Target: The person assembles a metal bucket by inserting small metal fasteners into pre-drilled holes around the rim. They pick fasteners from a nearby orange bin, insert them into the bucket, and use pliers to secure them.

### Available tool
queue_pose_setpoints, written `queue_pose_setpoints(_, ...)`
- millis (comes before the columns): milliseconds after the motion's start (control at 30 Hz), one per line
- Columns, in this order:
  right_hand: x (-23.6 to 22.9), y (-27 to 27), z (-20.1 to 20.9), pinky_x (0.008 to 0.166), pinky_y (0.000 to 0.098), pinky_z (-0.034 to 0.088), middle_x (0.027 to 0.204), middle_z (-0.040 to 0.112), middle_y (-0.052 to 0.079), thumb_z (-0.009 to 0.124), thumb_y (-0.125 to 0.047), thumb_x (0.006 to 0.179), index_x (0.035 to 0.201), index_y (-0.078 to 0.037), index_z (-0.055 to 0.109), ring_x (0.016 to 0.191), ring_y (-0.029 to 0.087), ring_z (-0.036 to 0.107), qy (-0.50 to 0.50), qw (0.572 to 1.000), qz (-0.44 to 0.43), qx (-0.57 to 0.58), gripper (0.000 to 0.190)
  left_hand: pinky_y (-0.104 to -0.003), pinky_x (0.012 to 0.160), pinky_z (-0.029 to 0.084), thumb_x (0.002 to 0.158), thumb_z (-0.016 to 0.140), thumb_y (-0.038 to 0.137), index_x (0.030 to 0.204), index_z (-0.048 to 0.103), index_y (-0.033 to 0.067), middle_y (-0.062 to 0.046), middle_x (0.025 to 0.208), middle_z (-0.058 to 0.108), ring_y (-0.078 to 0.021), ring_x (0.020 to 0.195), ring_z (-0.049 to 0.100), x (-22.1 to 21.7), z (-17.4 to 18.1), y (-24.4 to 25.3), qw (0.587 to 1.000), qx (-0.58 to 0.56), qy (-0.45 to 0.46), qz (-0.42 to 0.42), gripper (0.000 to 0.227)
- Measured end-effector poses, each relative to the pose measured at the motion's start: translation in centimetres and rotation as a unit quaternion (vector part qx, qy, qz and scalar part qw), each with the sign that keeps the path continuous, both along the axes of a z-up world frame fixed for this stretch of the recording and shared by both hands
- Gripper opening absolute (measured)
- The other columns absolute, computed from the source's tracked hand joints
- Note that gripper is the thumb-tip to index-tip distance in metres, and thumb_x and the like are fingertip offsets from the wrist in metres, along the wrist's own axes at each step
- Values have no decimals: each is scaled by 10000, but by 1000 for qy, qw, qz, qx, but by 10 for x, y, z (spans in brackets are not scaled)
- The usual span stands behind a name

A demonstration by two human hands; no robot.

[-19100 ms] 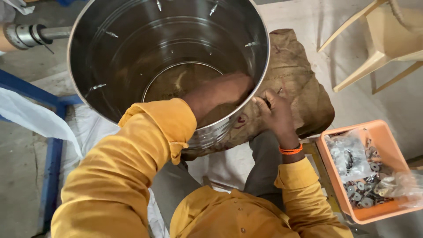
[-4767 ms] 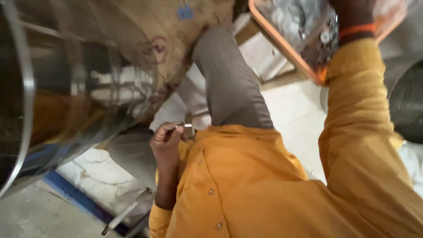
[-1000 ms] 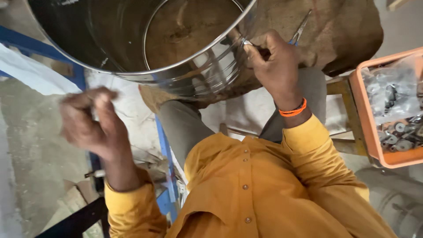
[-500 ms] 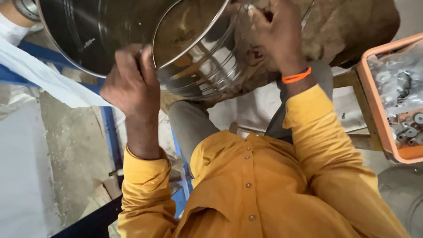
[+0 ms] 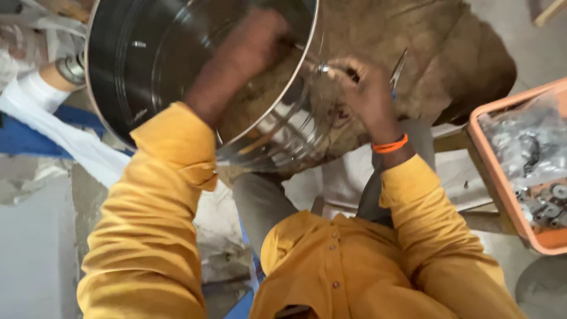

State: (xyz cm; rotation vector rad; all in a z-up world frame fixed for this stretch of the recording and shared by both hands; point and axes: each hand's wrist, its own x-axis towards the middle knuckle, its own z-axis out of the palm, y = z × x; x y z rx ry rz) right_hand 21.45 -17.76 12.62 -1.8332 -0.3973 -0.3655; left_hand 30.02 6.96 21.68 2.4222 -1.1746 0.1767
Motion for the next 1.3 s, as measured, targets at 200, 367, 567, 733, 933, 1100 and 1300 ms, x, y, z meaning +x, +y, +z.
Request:
queue_pose_setpoints(200,-2,5,6,795,286,559,1036,777,112,771,-120,948,1111,-29,757,906,150,737,34,999,-36,-12,187,-490,713,552,770,772,89,876,762,36,-258,894,687,-458,813,675,7,-31,-18,993,88,81,-23,120)
queue_pose_setpoints(367,-2,11,3,687,268,535,931,771,79,798,-113,921,1074,-36,775,777,103,688,55,996,-64,-25,173,-505,712,529,771,728,98,963,717,37,-249,931,693,-463,873,661,-3,-44,-15,998,-21,59,-14,201)
queue_pose_setpoints(567,3,13,-9,629,209,536,872,741,-2,753,-57,948,1069,-33,752,741,31,646,122,989,-37,69,123,-500,753,537,873,644,153,911,668,33,-238,966,694,-444,926,670,10,-74,-30,996,-30,84,31,128)
queue_pose_setpoints(733,8,10,-12,623,208,548,866,733,2,726,-34,970,1070,-12,730,725,42,664,145,984,-11,101,102,-511,753,536,879,606,140,921,693,36,-243,973,696,-449,933,665,3,-71,-36,996,-64,49,32,142)
queue_pose_setpoints(933,7,6,-19,660,215,576,900,741,18,690,-3,982,1086,7,715,742,55,682,145,978,21,150,107,-478,784,562,870,637,182,928,738,67,-213,968,722,-392,953,708,-7,-50,-47,995,36,72,65,164)
queue_pose_setpoints(1100,5,8,-20,685,215,562,932,728,20,716,18,951,1115,19,691,779,46,657,108,989,32,93,166,-478,757,568,854,647,116,959,738,60,-210,970,723,-394,939,707,-7,-47,-46,994,-31,75,73,150)
queue_pose_setpoints(1300,3,7,-5,630,227,557,824,708,36,718,-70,1016,982,19,697,723,58,657,77,997,-10,7,97,-483,756,565,771,769,171,937,740,76,-205,968,723,-396,940,695,-3,-56,-50,991,-19,107,82,194)
